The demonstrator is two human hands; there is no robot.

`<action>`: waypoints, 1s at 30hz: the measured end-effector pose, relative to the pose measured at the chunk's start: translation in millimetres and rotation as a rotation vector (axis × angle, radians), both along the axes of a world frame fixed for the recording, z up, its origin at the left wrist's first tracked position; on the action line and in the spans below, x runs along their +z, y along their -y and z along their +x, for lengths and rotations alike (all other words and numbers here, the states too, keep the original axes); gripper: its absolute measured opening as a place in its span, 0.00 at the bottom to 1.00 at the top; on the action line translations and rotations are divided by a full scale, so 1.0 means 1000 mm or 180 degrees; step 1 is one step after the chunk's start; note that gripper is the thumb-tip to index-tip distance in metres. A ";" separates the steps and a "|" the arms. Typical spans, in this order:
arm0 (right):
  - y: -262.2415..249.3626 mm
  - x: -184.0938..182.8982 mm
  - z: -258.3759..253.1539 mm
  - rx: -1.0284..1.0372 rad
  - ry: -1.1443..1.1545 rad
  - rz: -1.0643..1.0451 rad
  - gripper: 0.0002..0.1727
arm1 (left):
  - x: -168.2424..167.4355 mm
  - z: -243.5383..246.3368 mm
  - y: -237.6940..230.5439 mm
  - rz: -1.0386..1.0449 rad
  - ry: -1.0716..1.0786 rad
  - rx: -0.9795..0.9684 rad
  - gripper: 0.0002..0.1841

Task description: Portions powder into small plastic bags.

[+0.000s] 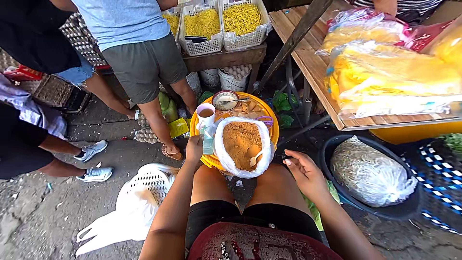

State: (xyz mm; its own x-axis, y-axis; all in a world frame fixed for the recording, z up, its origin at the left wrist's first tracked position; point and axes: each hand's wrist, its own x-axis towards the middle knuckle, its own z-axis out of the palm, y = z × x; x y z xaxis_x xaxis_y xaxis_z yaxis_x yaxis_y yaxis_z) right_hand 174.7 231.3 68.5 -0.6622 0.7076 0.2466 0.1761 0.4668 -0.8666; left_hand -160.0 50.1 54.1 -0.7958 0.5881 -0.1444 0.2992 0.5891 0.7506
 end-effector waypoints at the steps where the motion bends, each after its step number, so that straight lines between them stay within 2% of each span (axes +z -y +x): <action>1: 0.002 0.002 -0.002 0.0020 -0.0020 0.0043 0.24 | 0.004 0.001 0.001 0.0163 0.0072 0.0069 0.18; 6: 0.011 0.008 0.001 0.0095 -0.0211 0.0277 0.23 | 0.033 0.009 0.011 0.1490 0.0604 0.0230 0.12; 14: 0.024 0.020 0.002 0.0272 -0.0486 0.0423 0.19 | 0.059 0.012 0.018 0.2650 0.1174 -0.0083 0.09; 16: 0.027 0.026 0.003 0.0369 -0.0648 0.0396 0.17 | 0.075 0.023 0.019 0.2529 0.1198 -0.0138 0.10; 18: 0.029 0.034 0.001 0.0525 -0.0762 0.0315 0.16 | 0.093 0.041 0.019 0.2085 0.1074 -0.0331 0.08; 20: 0.032 0.041 -0.001 0.0659 -0.0684 0.0238 0.17 | 0.107 0.064 0.017 0.1628 0.0797 -0.0700 0.04; 22: 0.036 0.045 -0.008 0.0816 -0.0458 0.0218 0.18 | 0.113 0.089 0.013 0.1239 0.0495 -0.1169 0.05; 26: 0.048 0.055 -0.020 0.1253 -0.0201 0.0057 0.28 | 0.109 0.135 0.005 0.0223 0.0344 -0.2109 0.12; 27: 0.051 0.054 -0.022 0.1207 -0.0186 0.0111 0.26 | 0.107 0.141 0.004 0.0071 0.0394 -0.2260 0.13; 29: 0.056 0.045 -0.022 0.0956 -0.0184 0.0351 0.12 | 0.102 0.147 0.002 -0.0062 0.0526 -0.2458 0.15; 30: 0.058 0.039 -0.020 0.0790 -0.0147 0.0510 0.11 | 0.099 0.149 0.003 -0.0057 0.0603 -0.2517 0.15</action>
State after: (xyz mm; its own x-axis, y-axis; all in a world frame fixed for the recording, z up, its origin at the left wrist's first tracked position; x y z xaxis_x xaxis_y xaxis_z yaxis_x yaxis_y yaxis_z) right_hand 154.7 173.2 107.8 -0.7955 0.4751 0.3760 0.0016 0.6223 -0.7828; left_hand -11.5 47.3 152.7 -0.1069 0.9624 -0.2496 0.5006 0.2691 0.8228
